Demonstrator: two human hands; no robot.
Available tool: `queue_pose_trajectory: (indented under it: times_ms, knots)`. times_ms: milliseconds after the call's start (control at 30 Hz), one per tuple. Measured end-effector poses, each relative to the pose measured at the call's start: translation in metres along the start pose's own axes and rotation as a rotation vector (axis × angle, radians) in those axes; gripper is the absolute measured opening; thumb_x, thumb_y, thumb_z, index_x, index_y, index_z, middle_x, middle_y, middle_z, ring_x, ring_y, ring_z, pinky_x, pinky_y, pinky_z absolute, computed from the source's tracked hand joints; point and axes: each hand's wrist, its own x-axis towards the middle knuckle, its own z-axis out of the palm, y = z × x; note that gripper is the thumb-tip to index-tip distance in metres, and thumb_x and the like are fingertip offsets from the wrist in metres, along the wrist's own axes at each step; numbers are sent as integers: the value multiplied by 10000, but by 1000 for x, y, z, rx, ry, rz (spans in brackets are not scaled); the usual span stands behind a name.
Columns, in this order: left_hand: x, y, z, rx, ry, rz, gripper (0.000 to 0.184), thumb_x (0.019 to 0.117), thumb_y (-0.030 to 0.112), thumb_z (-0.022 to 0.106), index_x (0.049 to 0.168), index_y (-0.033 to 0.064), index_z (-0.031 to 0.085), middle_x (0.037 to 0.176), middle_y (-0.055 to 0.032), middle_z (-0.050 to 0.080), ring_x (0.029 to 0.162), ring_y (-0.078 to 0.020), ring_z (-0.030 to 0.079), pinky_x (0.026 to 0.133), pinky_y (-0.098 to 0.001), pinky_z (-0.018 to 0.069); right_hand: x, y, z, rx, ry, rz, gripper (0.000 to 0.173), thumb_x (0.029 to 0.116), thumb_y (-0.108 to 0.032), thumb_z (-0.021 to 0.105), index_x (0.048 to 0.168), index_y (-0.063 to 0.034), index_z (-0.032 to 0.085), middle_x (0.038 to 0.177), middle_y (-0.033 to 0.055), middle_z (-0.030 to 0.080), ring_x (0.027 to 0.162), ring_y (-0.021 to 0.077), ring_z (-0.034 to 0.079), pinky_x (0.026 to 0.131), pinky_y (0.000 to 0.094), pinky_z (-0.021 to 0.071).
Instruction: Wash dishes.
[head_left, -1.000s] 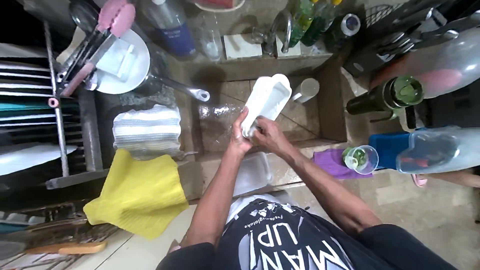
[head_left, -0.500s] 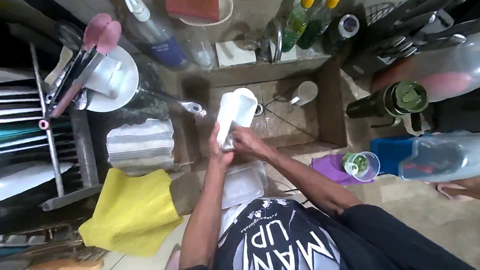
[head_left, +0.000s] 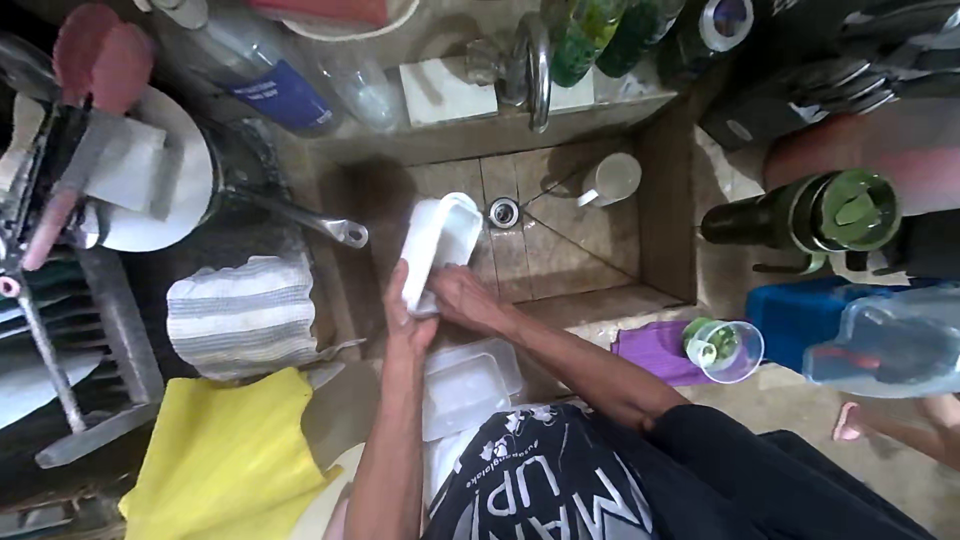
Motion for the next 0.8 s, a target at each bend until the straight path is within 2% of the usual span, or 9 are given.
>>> queue_pose_trajectory:
  times_ms: [33,100,167,267,367,433,500,633,800]
  knots:
    - [2,3,-3,-11,23,23,579,960,584,603,1411,224,548,1285,-19,667,1162,-169,651,956,-428,573,1,-6,1,138,16,48,205,933,-85,613,1077,17,718,1074,181,706,1058,335,662,934,518,534]
    - [4,9,-7,-35,52,51,543,963,574,604,1377,225,561,1239,-1,679,1126,-143,662,939,-394,581,4,-21,-4,467,49,156,214,934,-64,602,1099,30,702,993,185,706,922,296,689,833,505,568]
    - [7,11,-7,-39,101,42,476,965,567,599,1298,227,603,1123,18,710,1011,-113,695,848,-350,608,5,-26,-5,635,59,132,182,926,-37,612,1070,37,695,977,176,701,874,266,686,794,476,576]
    - [11,5,-7,-75,142,7,457,973,537,601,1287,204,606,1112,-5,708,1003,-131,695,842,-365,609,9,-13,7,559,123,7,144,900,-33,645,1001,44,712,1011,178,696,924,266,679,842,445,573]
    - [17,-3,-3,-129,175,5,466,991,501,588,1323,174,597,1176,-45,699,1066,-171,684,886,-409,597,17,1,10,393,149,-2,196,892,-62,708,1069,20,726,1132,187,686,1049,289,676,938,453,570]
    - [20,-3,-3,-175,209,47,443,1009,466,567,1333,165,578,1196,-54,688,1097,-178,672,922,-417,583,21,1,14,400,160,-13,248,898,-64,692,1129,24,718,1155,185,681,1061,281,674,940,436,570]
    - [24,0,-3,-210,241,81,432,1013,461,558,1316,153,580,1178,-60,692,1089,-180,675,920,-424,585,26,1,15,523,178,-18,241,888,-48,684,1109,44,716,1110,177,690,1013,258,678,905,418,575]
    - [30,2,-9,-271,236,64,502,1016,507,520,1368,150,540,1250,-92,667,1163,-227,649,978,-488,553,30,4,19,608,277,110,291,894,-64,675,1167,33,702,1154,163,676,1041,246,669,901,416,583]
    - [29,-4,-7,-309,276,68,467,1056,463,436,1361,122,531,1239,-103,663,1156,-217,649,984,-472,552,33,6,25,663,175,210,375,902,-88,697,1262,14,677,1211,160,675,1079,252,666,926,436,574]
